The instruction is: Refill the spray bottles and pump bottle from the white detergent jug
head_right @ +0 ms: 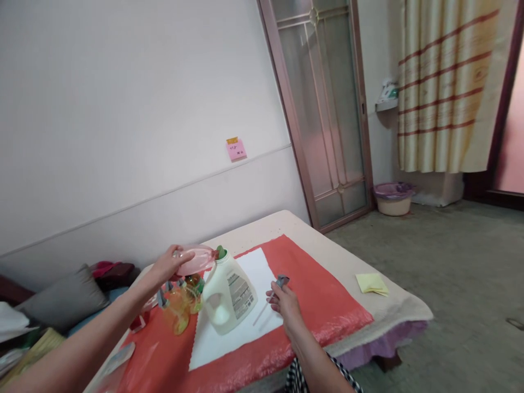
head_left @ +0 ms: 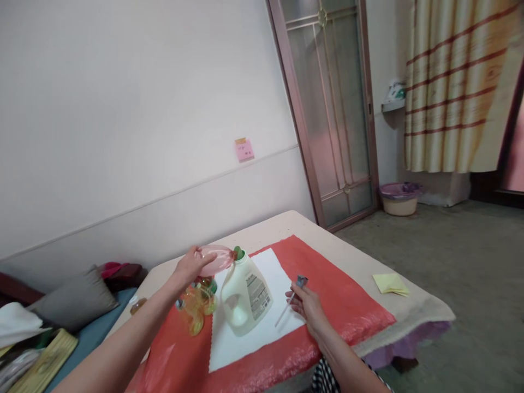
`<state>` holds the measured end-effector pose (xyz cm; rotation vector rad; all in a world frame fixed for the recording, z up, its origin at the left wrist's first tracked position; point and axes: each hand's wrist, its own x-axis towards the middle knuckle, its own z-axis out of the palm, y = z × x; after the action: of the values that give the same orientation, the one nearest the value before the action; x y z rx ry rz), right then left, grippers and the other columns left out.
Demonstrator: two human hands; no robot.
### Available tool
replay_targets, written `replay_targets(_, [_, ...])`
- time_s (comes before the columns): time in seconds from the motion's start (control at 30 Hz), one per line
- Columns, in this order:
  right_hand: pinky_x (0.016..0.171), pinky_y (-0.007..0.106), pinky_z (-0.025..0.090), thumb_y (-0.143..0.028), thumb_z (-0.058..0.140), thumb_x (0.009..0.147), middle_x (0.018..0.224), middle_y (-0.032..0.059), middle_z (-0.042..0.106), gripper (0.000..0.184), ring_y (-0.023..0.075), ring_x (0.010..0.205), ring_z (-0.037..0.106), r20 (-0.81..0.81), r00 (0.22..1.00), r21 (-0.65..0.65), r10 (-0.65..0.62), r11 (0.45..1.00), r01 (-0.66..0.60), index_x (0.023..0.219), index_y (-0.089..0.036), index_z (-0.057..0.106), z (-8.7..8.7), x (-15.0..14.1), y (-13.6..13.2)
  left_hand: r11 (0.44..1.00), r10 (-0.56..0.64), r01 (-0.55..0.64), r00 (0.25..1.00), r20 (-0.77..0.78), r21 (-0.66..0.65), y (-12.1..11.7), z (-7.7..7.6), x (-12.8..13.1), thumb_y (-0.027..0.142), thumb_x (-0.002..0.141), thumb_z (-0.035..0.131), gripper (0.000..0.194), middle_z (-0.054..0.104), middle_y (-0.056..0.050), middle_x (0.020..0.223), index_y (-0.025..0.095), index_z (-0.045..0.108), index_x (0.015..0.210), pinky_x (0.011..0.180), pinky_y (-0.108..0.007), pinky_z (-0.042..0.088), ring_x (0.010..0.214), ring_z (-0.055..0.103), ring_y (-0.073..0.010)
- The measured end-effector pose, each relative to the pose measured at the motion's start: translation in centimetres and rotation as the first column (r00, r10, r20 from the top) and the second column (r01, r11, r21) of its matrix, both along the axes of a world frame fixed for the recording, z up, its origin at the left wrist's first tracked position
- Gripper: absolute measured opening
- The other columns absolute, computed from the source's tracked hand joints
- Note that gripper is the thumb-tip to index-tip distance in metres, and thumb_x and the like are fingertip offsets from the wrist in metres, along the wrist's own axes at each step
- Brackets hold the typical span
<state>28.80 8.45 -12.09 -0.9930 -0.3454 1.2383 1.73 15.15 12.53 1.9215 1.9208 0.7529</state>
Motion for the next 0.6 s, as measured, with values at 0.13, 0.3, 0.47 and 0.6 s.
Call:
replay_targets(0.13, [0.051, 0.022, 0.046, -0.053, 0.084, 0.059, 0.071, 0.0053, 0.073, 0.045, 0.0132, 0.059, 0.064, -0.009, 1.0, 0.003, 0.004, 1.0, -0.004, 0.079, -0.018, 0.063, 0.0, 0.0, 0.0, 0.997, -0.056, 0.054, 0.998, -0.039, -0.048, 0.2, 1.1, 0.3, 0.062, 0.071, 0.065, 0.069, 0.066, -0.007, 0.092, 0.021, 0.049, 0.124, 0.049, -0.028, 0.047, 0.063, 0.064, -0.0205])
replay_targets(0.3, [0.051, 0.022, 0.046, -0.054, 0.085, 0.057, 0.07, 0.0049, 0.073, 0.047, 0.0125, 0.058, 0.063, -0.019, 1.0, 0.011, 0.009, 1.0, -0.009, 0.078, -0.018, 0.063, 0.1, 0.0, 0.0, 0.993, -0.105, 0.1, 0.991, -0.083, -0.057, 0.1, 2.3, 1.3, 0.06, 0.071, 0.065, 0.074, 0.066, -0.007, 0.099, 0.023, 0.045, 0.132, 0.052, -0.027, 0.047, 0.073, 0.065, -0.0219])
replay_targets(0.47, [0.051, 0.021, 0.045, -0.054, 0.085, 0.057, 0.071, 0.0047, 0.073, 0.047, 0.0123, 0.058, 0.064, -0.022, 1.0, 0.013, 0.016, 1.0, -0.016, 0.079, -0.018, 0.063, 0.1, 0.2, -0.1, 0.991, -0.134, 0.128, 0.977, -0.165, -0.044, 0.4, 3.3, 2.1, 0.06, 0.07, 0.066, 0.081, 0.068, -0.009, 0.104, 0.023, 0.043, 0.138, 0.059, -0.028, 0.048, 0.084, 0.067, -0.025])
replay_targets(0.6, [0.052, 0.021, 0.045, -0.053, 0.084, 0.059, 0.071, 0.0043, 0.073, 0.045, 0.0125, 0.059, 0.064, -0.019, 1.0, 0.007, 0.022, 1.0, -0.022, 0.08, -0.018, 0.063, 0.1, 0.4, -0.2, 0.986, -0.169, 0.166, 0.955, -0.245, -0.035, 0.7, 4.0, 2.8, 0.057, 0.069, 0.069, 0.085, 0.07, -0.01, 0.108, 0.022, 0.043, 0.142, 0.069, -0.03, 0.049, 0.091, 0.067, -0.0265])
